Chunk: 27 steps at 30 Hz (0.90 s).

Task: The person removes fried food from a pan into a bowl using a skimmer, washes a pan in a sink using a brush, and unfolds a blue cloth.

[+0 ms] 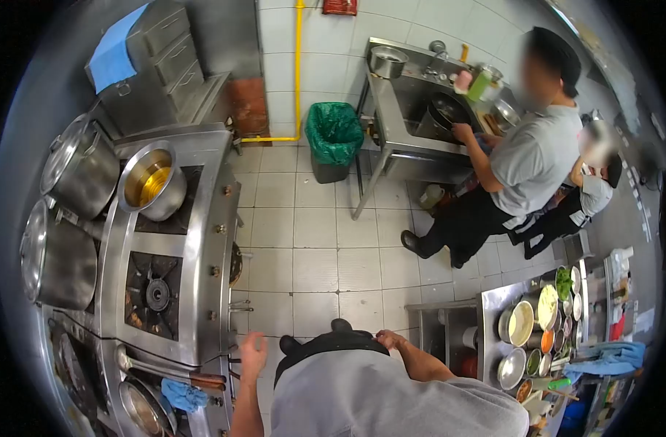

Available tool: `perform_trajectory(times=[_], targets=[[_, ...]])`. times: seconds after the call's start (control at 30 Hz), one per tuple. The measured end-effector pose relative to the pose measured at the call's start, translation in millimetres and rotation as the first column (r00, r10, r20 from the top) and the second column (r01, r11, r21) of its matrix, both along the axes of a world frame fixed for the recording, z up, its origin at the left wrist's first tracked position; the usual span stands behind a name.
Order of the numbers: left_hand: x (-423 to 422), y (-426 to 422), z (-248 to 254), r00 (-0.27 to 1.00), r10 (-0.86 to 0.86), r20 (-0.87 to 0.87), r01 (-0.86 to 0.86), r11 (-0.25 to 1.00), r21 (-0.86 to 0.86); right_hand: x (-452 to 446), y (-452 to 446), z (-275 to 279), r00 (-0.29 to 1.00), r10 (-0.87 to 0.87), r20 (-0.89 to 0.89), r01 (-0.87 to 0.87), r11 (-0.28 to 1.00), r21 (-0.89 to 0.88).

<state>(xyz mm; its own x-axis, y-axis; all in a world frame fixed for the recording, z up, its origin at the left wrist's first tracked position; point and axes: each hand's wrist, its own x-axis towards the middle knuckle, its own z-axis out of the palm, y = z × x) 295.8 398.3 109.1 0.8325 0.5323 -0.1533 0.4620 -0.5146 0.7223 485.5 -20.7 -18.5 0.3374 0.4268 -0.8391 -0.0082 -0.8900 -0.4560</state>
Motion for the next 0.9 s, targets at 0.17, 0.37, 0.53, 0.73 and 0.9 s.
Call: perform_trajectory(times=[0.17, 0.37, 0.53, 0.73, 0.9], targets=[[-13, -54, -103, 0.909, -0.305, -0.285, 0.146, 0.872, -0.467, -20, -30, -16, 0.966, -0.217, -0.140, 0.198, 0.971, -0.133], [-33, -81, -113, 0.834, -0.392, -0.387, -0.042, 0.655, -0.754, -16, -57, -7, 0.956, -0.272, -0.108, 0.257, 0.957, -0.135], [-55, -100, -90, 0.801, -0.145, -0.580, -0.303, 0.738, -0.602, 12, -77, -14, 0.970, -0.214, -0.119, 0.196, 0.969, -0.148], [-96, -124, -65, 0.799, -0.230, -0.555, -0.234, 0.732, -0.640, 50, -102, -85, 0.998, 0.043, -0.043, -0.050, 0.986, -0.161], [-146, -116, -106, 0.597, -0.374, -0.710, -0.001, 0.885, -0.466, 69, -73, -37, 0.996, -0.081, 0.032, 0.082, 0.995, -0.058]])
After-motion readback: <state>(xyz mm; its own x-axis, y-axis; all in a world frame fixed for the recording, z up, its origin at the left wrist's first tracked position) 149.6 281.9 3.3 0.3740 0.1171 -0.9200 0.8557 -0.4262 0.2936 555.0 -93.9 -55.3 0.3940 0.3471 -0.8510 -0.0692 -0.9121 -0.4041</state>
